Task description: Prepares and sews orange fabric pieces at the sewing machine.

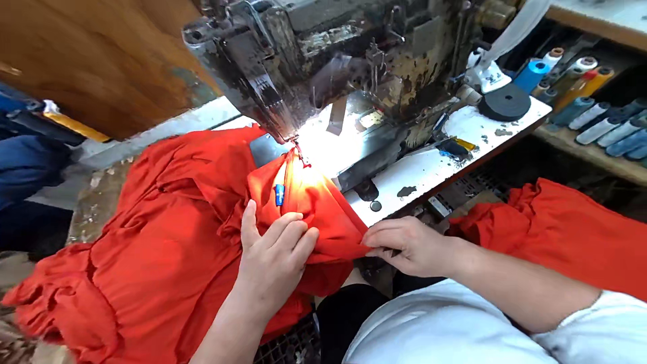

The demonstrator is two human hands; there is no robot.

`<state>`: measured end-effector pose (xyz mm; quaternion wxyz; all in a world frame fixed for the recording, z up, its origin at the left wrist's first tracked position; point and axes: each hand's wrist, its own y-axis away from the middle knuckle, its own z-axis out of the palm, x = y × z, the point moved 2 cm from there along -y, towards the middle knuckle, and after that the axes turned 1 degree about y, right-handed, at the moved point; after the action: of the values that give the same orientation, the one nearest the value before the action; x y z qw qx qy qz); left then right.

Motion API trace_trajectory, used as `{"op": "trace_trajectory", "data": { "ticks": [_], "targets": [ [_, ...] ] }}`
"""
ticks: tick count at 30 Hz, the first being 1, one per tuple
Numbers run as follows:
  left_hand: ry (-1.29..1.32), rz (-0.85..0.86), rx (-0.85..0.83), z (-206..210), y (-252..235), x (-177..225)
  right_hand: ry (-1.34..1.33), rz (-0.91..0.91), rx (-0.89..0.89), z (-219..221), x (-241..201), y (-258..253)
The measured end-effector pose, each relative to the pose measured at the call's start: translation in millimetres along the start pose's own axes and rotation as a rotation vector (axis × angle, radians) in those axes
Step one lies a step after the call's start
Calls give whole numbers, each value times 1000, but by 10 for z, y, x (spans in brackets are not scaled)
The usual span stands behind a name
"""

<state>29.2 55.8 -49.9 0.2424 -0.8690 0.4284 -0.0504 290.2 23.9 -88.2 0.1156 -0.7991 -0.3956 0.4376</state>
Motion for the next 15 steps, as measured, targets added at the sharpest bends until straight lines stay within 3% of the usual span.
{"op": "trace_trajectory", "data": {
  "ticks": [7,15],
  "targets": [
    [-127,-6,-93,-61,-338,-409,47,28,35,96,338,-473],
    [-179,-126,-274,-143,-634,-857,49,142,28,62,499,-1100]
  ]
}}
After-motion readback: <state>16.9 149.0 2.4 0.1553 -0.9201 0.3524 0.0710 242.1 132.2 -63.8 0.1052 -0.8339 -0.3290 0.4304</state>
